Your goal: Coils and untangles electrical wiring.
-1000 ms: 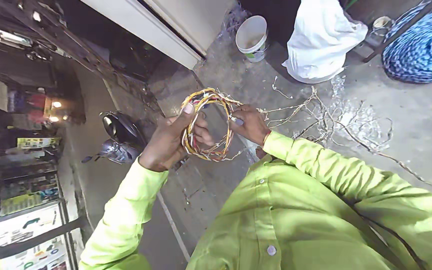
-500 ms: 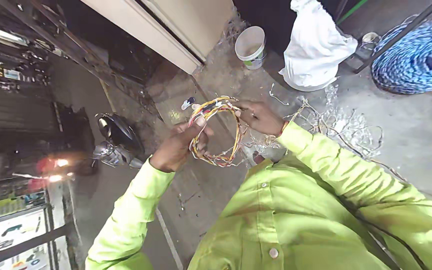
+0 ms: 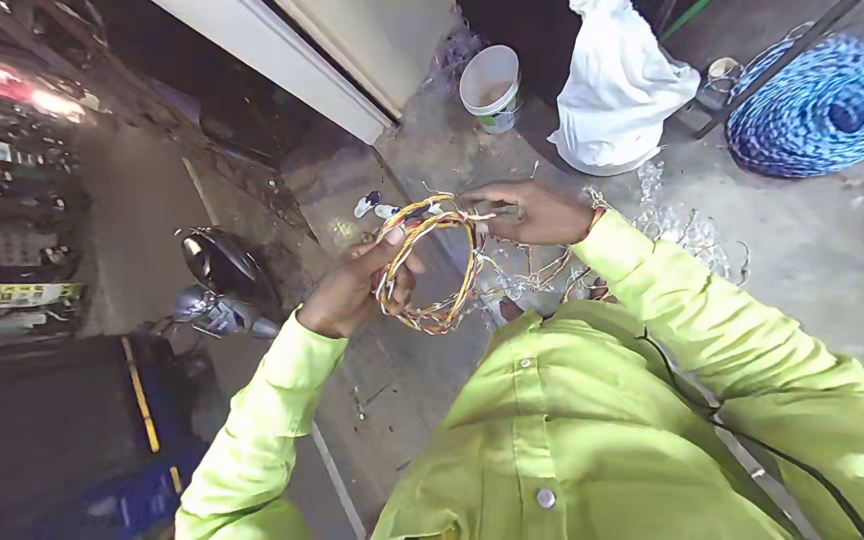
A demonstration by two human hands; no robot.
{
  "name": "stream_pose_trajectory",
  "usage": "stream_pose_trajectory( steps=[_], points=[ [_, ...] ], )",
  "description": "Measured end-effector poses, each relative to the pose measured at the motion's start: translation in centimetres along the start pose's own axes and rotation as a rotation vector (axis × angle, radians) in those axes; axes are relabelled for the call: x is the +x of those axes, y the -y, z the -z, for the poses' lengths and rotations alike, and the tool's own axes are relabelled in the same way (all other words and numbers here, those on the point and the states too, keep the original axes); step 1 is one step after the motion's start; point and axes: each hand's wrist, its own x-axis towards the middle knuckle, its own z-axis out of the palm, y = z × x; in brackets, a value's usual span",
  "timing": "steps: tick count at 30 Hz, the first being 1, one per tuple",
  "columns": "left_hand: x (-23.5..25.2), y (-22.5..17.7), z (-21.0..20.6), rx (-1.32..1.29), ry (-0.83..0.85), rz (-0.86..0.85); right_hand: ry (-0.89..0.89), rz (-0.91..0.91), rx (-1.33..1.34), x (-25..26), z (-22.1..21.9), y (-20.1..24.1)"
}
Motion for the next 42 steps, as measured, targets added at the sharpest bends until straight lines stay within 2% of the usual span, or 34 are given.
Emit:
stream_pose_trajectory(
  steps=[3, 9, 14, 21, 23, 25, 29, 33, 36, 38, 40, 42],
  points=[
    [-0.3, -0.3, 0.3, -0.004, 0.007, -0.013, 0.056, -0.101, 0.032, -0.8, -0.8, -2.2],
    [-0.8, -0.8, 1.0, 0.000, 0.023, -0.016, 0.081, -0.161, 0.008, -0.9, -0.9, -1.5],
    [-1.0, -0.7, 2.1, 0.007, 0.080, -0.033, -0.085, -0.048, 0.144, -1.2, -0.1, -1.6],
    [-0.7, -0.3, 2.2, 0.077, 0.165, -0.054, -0.212, -0.029, 0.202, -0.1, -0.3, -1.2],
    [-0.5, -0.2, 2.3, 0.050, 0.157, -0.043, -0.219, -0.013, 0.116, 0.0, -0.3, -0.8],
    [-0.3, -0.1, 1.9, 0.026, 0.118, -0.026, -0.249, 0.054, -0.101, 0.2, -0.5, 0.4],
    [0.6, 0.8, 1.4, 0.013, 0.111, 0.018, -0.368, 0.342, -0.434, 0.8, -2.4, 2.9],
    [1.5, 1.6, 1.5, -0.007, 0.153, 0.044, -0.380, 0.412, -0.557, 1.4, -4.2, 3.5],
    [1.8, 1.9, 1.9, -0.019, 0.209, 0.038, -0.371, 0.433, -0.434, 1.8, -4.5, 3.5],
    [1.6, 1.9, 1.6, -0.028, 0.184, 0.046, -0.327, 0.444, -0.185, 1.8, -4.3, 3.5],
    [1.4, 1.9, 1.3, -0.039, 0.168, 0.039, -0.217, 0.360, 0.078, 1.6, -3.6, 3.0],
    [1.1, 1.9, 1.3, -0.038, 0.157, 0.029, -0.114, 0.222, 0.195, 1.3, -2.8, 2.0]
  ],
)
